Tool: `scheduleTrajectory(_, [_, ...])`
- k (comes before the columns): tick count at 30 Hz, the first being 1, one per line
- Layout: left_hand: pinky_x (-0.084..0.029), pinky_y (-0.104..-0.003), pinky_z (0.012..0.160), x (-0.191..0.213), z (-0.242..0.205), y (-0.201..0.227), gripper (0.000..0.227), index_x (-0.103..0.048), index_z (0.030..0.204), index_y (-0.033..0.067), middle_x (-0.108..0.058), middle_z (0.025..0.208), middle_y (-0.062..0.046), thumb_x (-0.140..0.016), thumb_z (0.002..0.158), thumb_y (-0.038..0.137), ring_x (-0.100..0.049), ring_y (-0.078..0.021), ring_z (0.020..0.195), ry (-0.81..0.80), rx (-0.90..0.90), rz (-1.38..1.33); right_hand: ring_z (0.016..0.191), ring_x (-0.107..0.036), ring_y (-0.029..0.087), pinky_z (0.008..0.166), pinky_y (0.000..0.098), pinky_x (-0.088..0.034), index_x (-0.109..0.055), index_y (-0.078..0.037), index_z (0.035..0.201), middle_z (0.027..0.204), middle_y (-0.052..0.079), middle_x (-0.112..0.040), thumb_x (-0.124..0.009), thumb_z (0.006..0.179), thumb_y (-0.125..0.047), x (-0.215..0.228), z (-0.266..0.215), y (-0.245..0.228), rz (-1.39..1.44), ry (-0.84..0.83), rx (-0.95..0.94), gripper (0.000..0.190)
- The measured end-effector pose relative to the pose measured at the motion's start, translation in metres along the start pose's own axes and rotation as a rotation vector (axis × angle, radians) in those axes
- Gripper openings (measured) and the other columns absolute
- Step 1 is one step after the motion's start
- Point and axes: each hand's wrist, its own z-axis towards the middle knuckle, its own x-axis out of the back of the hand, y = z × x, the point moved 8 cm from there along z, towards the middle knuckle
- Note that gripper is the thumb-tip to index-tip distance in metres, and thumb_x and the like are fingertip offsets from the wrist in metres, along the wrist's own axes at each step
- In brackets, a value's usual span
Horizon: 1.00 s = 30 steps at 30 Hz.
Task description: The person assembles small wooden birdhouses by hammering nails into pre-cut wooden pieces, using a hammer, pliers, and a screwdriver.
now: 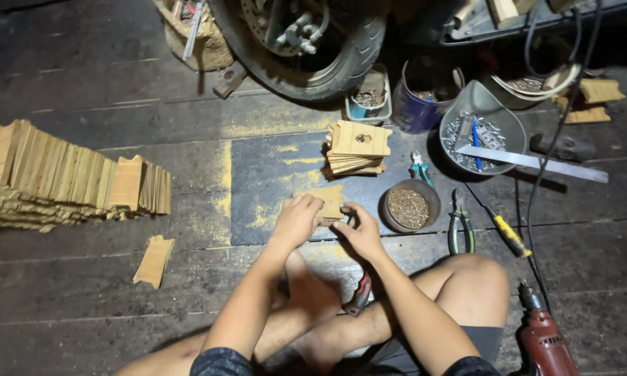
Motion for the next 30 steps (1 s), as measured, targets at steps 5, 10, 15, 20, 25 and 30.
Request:
scheduleTrajectory(5, [-0.044,-0.045,0.098,0.014,-0.004,0.009,0.045,-0.061,0.128,0.0245,-0.070,0.114,-0.003,-0.077,0.088,0.038,-0.063,-0.0251,0.111,0.030,-0.001,-0.041,0.103,-0.065,0.024,0.092,0.0370,-0.056,-0.054,-0.006,0.148,0.111,0.016,-0.077,-0.082,0.084,0.004,-0.007,0.003,-0.014,0.196,-0.078,0.012,0.070])
scheduleTrajectory(10, [-0.038,-0.047,0.098,0.009,-0.006,0.004,0.047,-0.058,0.137,0.0233,-0.075,0.115,-0.004,-0.072,0.094,0.037,-0.064,-0.0241,0.108,0.040,0.029,-0.095,0.120,-0.065,0.031,0.112,0.0485,-0.053,-0.033,-0.001,0.160,0.113,0.020,-0.069,-0.067,0.093,0.014,-0.008,-0.004,-0.013,0.331,-0.101,0.042,0.077])
scheduleTrajectory(15, [-0.036,-0.047,0.097,0.011,-0.003,0.013,0.046,-0.055,0.141,0.0234,-0.074,0.111,-0.006,-0.063,0.099,0.041,-0.061,-0.0263,0.103,0.025,-0.025,-0.125,0.106,-0.073,0.033,0.100,0.0466,-0.059,-0.035,-0.003,0.149,0.112,0.022,-0.070,-0.067,0.097,0.005,-0.008,-0.001,0.002,0.211,-0.062,0.106,0.062])
scheduleTrajectory(20, [-0.038,-0.049,0.097,-0.014,-0.003,0.000,0.044,-0.060,0.137,0.0203,-0.071,0.106,-0.007,-0.062,0.100,0.044,-0.062,-0.0273,0.101,0.180,-0.090,-0.025,0.099,-0.077,0.030,0.087,0.0436,-0.062,-0.048,-0.005,0.133,0.108,0.016,-0.077,-0.073,0.098,-0.007,-0.009,0.000,0.008,0.018,0.016,0.102,0.042])
scheduleTrajectory(25, [-0.040,-0.047,0.091,-0.024,-0.011,0.002,0.044,-0.062,0.125,0.0178,-0.063,0.096,-0.003,-0.054,0.102,0.055,-0.059,-0.0249,0.090,0.437,-0.141,0.046,0.076,-0.075,0.035,0.063,0.0450,-0.056,-0.062,-0.007,0.115,0.090,0.016,-0.076,-0.079,0.096,-0.015,-0.008,-0.004,0.024,-0.138,0.091,0.133,0.027])
scheduleTrajectory(30, [-0.039,-0.045,0.087,-0.011,-0.013,0.008,0.048,-0.061,0.114,0.0163,-0.057,0.092,-0.002,-0.050,0.102,0.062,-0.054,-0.0245,0.084,0.559,-0.127,0.057,0.066,-0.071,0.031,0.053,0.0370,-0.050,-0.065,-0.010,0.107,0.083,0.011,-0.074,-0.082,0.093,-0.015,-0.003,-0.002,0.011,-0.184,0.145,0.228,0.023])
